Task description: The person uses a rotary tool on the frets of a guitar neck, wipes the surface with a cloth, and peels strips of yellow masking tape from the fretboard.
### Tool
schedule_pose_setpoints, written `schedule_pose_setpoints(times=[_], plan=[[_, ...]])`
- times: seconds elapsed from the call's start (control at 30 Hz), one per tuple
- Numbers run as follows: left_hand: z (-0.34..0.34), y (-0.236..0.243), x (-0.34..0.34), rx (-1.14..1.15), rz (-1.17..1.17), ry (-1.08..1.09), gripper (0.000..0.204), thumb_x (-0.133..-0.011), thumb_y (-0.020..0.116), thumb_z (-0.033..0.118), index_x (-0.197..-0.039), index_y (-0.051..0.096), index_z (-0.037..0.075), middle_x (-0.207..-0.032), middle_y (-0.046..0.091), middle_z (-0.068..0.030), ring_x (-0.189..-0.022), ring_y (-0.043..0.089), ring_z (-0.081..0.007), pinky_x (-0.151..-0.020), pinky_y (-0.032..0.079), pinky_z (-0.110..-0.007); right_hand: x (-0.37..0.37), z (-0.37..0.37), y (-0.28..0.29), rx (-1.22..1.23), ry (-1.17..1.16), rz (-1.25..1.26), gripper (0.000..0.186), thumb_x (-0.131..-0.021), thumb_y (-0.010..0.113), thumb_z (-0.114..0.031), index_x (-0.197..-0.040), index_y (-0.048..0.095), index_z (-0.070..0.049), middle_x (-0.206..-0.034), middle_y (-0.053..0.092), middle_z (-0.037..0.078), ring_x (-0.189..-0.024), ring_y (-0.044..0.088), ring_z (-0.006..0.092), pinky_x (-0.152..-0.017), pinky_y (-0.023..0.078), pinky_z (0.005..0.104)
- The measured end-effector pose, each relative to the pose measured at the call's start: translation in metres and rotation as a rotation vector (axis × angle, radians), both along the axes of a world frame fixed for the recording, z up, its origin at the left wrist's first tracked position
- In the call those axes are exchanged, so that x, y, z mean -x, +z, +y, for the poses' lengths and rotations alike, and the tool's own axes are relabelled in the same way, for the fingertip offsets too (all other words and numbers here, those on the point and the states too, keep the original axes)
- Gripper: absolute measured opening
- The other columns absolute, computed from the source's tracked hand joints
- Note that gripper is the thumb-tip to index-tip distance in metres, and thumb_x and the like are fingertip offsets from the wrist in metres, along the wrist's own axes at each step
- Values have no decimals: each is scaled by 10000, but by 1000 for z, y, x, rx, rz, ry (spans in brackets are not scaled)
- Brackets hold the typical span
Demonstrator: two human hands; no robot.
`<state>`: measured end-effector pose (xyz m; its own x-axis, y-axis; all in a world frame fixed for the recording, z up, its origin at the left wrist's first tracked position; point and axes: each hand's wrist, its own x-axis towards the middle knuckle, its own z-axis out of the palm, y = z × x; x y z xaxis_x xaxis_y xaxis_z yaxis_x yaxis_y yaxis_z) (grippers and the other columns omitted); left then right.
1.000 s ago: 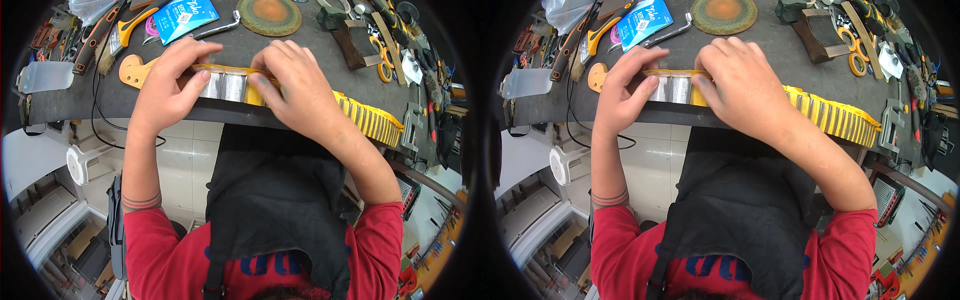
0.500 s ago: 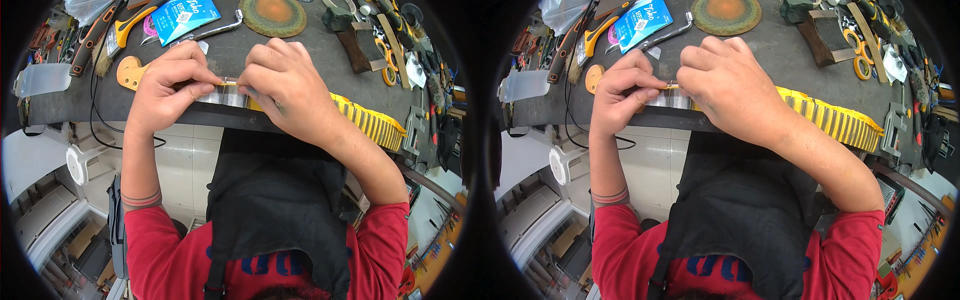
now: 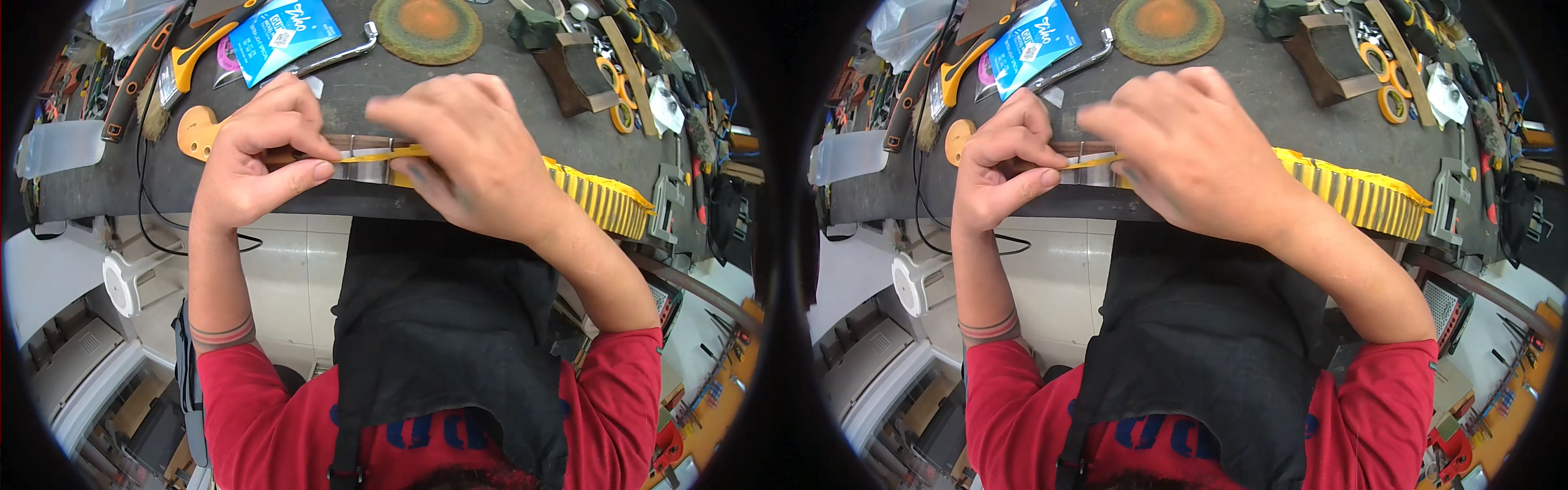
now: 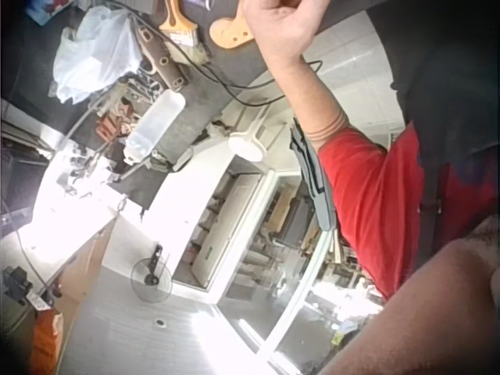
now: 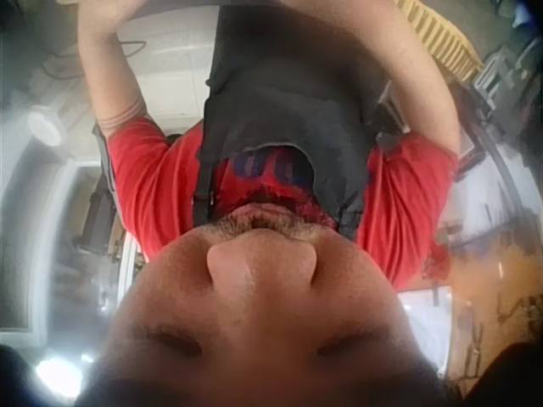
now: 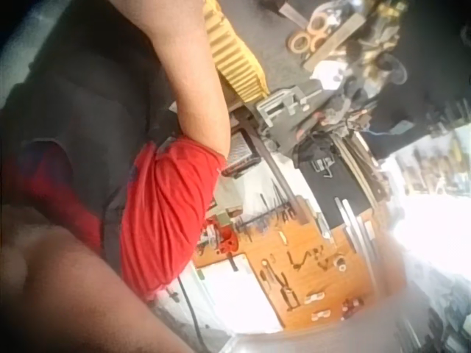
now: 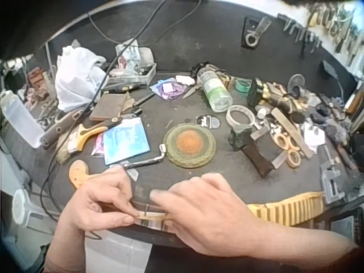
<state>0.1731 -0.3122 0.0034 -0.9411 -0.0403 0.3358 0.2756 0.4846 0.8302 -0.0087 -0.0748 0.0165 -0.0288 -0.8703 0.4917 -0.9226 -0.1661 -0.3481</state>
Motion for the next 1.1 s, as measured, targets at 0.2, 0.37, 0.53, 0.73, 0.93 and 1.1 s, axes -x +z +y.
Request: schedule_pose_setpoints(times=[0.2,0.37,0.53,0.73,0.93,1.1], plan=[[12,9,2,-125,54,159,421,-833,884,151,-1221,750,60,-1067,627,-75,-962,578,-193,-867,478,-323,29,50,7,-200,-220,-161,400,-908,782,-140,-1299,725,-78,-1094,681,71,-1103,648,298,-999,440,438],[81,39,38,650,-2,166,391,-889,875,258,-1175,758,18,-1051,650,-118,-1017,643,-306,-874,519,-421,32,55,5,-350,-226,-258,157,-977,772,-208,-1037,753,-65,-1001,709,63,-1038,661,269,-968,447,421],[95,23,49,573,-62,122,150,-949,794,87,-1061,748,-2,-989,633,-110,-969,631,-332,-852,522,-441,27,49,-2,-238,-220,-274,155,-975,787,-211,-1021,735,-72,-988,701,57,-1038,676,275,-967,454,436],[99,2,51,555,116,244,155,-875,821,-9,-1006,742,12,-942,625,-105,-901,617,-325,-773,508,-430,25,42,-5,-212,-169,-244,118,-947,797,-130,-1013,707,-95,-1025,685,54,-1045,669,281,-965,455,437],[91,-5,51,556,262,186,241,-769,838,-20,-984,736,14,-900,640,-86,-820,598,-304,-744,486,-413,25,47,-7,-55,-70,-47,190,-865,808,-86,-1001,677,-108,-1049,641,27,-1049,641,256,-967,454,446],[87,-2,50,497,282,51,283,-698,837,6,-961,735,33,-886,633,-70,-796,590,-310,-777,473,-457,25,49,-5,-31,-11,61,206,-850,797,-122,-1012,671,-95,-1062,635,37,-1052,642,251,-996,473,451]])
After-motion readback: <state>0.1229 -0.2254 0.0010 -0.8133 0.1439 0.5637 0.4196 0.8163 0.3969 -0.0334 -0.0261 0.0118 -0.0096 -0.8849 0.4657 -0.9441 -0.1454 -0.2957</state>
